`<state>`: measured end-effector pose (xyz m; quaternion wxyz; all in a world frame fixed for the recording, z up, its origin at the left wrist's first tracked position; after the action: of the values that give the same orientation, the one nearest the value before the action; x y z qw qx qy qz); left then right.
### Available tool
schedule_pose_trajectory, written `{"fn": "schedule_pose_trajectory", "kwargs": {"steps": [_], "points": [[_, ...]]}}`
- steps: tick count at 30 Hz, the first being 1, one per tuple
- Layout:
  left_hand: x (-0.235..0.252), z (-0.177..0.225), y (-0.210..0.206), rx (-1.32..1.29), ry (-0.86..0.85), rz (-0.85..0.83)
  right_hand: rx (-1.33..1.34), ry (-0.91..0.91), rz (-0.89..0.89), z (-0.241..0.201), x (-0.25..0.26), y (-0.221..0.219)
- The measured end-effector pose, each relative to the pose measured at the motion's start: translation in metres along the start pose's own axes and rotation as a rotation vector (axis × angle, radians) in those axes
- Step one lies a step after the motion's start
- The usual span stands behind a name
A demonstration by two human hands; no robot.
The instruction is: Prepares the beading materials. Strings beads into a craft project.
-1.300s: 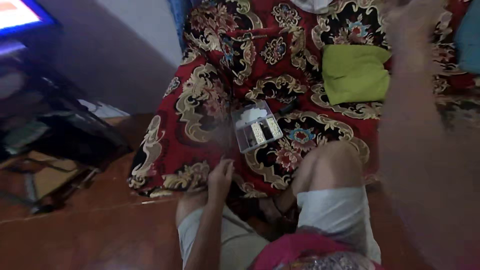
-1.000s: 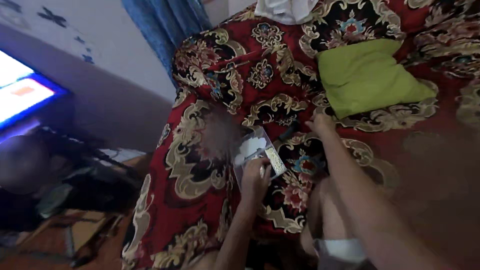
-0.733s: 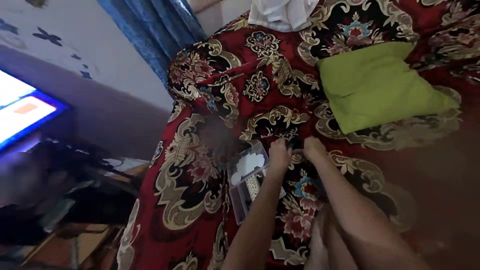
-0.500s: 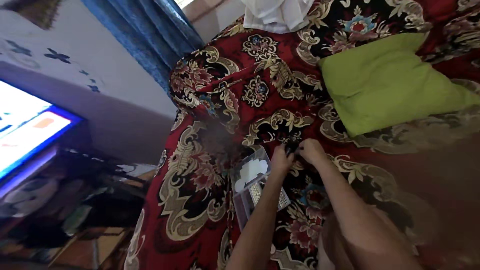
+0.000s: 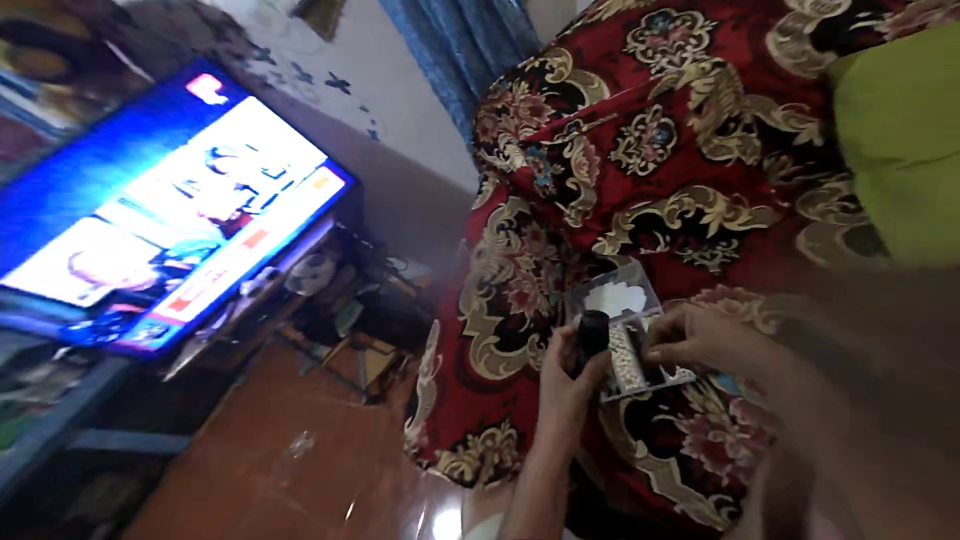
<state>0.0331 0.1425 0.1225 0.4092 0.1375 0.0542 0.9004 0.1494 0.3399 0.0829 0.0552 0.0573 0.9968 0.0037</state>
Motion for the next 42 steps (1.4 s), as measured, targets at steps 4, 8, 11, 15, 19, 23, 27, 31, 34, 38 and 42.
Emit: {"fn": "schedule_pose_trajectory", "kwargs": {"steps": [4, 8, 11, 15, 19, 23, 27, 31, 34, 38, 42], "points": [[-0.023, 0.001, 0.012, -0.256, 0.004, -0.162, -0.222, 0.101, -0.117, 0.015, 0.016, -0.011], [-0.037, -0.002, 0.009, 0.134, -0.146, -0.444, -0.454, 0.008, -0.017, 0.017, 0.015, -0.017], [-0.047, -0.001, 0.003, 0.374, -0.094, -0.531, -0.523, 0.07, 0.099, 0.021, 0.014, -0.021], [-0.058, -0.02, 0.006, 0.423, 0.129, -0.587, -0.506, 0.11, -0.008, 0.015, 0.011, -0.039], [-0.066, -0.051, 0.019, 0.178, 0.368, -0.321, -0.509, 0.073, -0.162, 0.009, 0.01, -0.08], [-0.076, -0.058, 0.032, -0.144, 0.468, -0.021, -0.431, 0.031, -0.077, 0.012, 0.012, -0.093], [-0.077, -0.057, 0.038, -0.459, 0.41, 0.188, -0.325, -0.031, -0.019, 0.012, 0.014, -0.093], [-0.079, -0.05, 0.044, -0.34, 0.143, -0.001, -0.293, -0.067, -0.146, 0.023, 0.018, -0.086], [-0.08, -0.037, 0.043, 0.023, -0.083, -0.268, -0.49, 0.036, -0.164, 0.034, 0.023, -0.078], [-0.087, -0.035, 0.032, 0.397, -0.153, -0.385, -0.723, 0.06, -0.156, 0.037, 0.026, -0.073], [-0.093, -0.04, 0.03, 0.55, -0.01, -0.376, -0.77, 0.03, -0.084, 0.033, 0.025, -0.077]]}}
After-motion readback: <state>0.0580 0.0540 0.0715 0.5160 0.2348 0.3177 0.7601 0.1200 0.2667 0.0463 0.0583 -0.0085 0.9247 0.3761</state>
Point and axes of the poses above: each hand's wrist, its own x-axis towards the middle knuckle, its own y-axis out of the back of the hand, z = x × y, the point moved 1 cm from there along x, towards the middle knuckle, and after that the axes turned 7 degrees about -y, right-handed, at the moved point
